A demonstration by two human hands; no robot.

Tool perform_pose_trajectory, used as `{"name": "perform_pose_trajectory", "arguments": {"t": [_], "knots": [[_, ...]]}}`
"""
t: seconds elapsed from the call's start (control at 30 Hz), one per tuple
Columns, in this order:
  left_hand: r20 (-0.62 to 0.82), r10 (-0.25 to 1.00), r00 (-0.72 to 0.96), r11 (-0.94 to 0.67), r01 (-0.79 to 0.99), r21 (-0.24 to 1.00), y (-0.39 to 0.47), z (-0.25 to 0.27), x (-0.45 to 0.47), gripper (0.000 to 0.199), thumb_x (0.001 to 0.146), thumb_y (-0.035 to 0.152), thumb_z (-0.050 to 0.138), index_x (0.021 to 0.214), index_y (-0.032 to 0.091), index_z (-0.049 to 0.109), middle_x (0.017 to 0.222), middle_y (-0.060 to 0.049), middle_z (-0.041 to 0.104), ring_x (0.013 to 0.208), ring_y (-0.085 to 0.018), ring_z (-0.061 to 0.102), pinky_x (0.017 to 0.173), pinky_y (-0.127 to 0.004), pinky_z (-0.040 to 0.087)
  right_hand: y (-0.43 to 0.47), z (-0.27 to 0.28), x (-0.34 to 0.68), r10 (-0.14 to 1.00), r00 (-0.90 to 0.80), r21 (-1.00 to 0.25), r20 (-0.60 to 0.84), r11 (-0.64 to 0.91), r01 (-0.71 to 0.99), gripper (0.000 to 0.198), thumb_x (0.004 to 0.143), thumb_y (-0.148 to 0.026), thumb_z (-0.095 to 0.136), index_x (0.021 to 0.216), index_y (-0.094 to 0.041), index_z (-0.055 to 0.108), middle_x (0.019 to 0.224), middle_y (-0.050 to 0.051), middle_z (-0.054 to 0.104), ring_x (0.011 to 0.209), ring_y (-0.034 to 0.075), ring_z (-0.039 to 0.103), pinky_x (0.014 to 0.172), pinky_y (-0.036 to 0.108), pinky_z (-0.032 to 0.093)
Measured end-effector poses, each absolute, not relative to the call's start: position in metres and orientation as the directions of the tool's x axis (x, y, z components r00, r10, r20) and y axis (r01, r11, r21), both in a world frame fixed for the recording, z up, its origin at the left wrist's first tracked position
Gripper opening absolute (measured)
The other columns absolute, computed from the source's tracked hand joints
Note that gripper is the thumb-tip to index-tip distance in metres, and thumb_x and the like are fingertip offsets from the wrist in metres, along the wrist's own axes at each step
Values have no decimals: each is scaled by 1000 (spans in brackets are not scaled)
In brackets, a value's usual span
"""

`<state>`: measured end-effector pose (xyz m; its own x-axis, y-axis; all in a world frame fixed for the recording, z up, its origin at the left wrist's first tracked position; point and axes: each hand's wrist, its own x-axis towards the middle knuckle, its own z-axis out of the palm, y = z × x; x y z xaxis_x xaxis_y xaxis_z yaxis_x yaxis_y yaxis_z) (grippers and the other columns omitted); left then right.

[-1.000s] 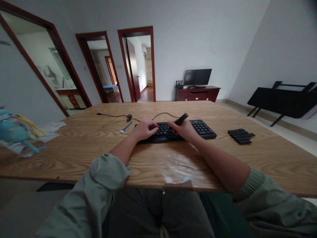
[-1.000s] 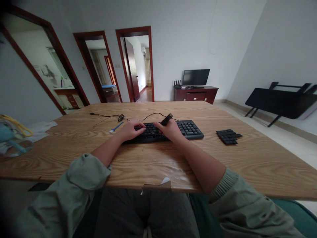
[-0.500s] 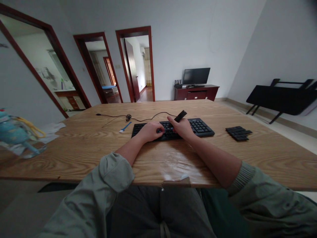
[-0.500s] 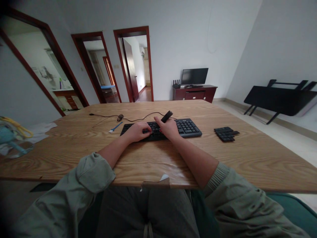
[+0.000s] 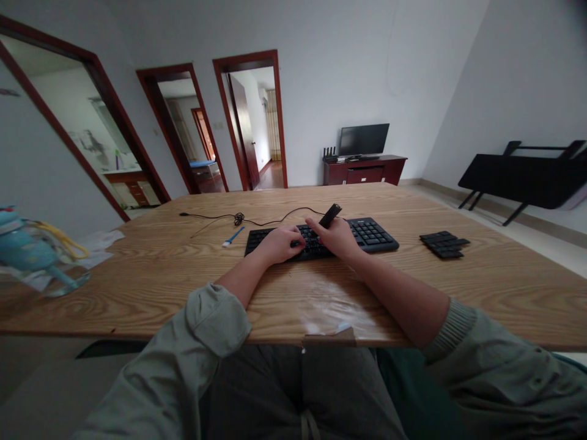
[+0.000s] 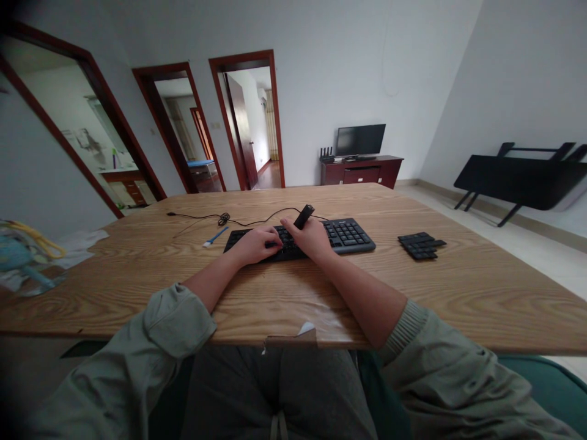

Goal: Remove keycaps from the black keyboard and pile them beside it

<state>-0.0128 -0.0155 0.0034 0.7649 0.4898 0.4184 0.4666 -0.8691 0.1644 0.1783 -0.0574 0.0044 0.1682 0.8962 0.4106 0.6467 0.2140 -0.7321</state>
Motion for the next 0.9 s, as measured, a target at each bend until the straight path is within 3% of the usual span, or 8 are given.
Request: {"name": "perform_pose_trajectory", "arguments": {"t": [0.2, 0.57, 0.77, 0.9], "knots": [[442, 510, 738, -850, 510, 129, -14, 3, -12, 15, 84, 27, 61, 90, 20, 74, 95, -5, 68, 88, -18, 63, 84, -29, 48, -51, 2, 181, 915, 232, -789, 330, 133, 600, 61, 80, -72, 50, 56, -17, 58, 54, 8, 62, 52, 18, 58, 52, 27, 38], [427, 482, 765, -873, 461, 159, -12, 4, -11, 13, 83, 22, 61, 85, 20, 74, 96, -5, 68, 91, -17, 62, 87, -28, 48, -48, -1, 178, 913, 204, -773, 353, 161, 614, 60, 80, -72, 49, 56, -17, 58, 55, 7, 61, 53, 18, 57, 52, 27, 36], [413, 463, 784, -885, 436, 164, -8, -2, -13, 12, 83, 21, 62, 86, 20, 74, 94, -5, 68, 88, -17, 62, 85, -28, 49, -53, 0, 176, 897, 85, -688, 434, 269, 674, 45, 84, -54, 51, 57, -18, 52, 56, 4, 57, 55, 15, 52, 53, 26, 32], [402, 462, 791, -884, 445, 142, -7, -4, -12, 14, 86, 22, 61, 88, 20, 74, 94, -5, 68, 89, -17, 62, 86, -29, 49, -52, 3, 176, 914, 27, -683, 404, 282, 674, 38, 84, -47, 50, 59, -19, 49, 57, 1, 54, 56, 13, 47, 53, 26, 30]]}}
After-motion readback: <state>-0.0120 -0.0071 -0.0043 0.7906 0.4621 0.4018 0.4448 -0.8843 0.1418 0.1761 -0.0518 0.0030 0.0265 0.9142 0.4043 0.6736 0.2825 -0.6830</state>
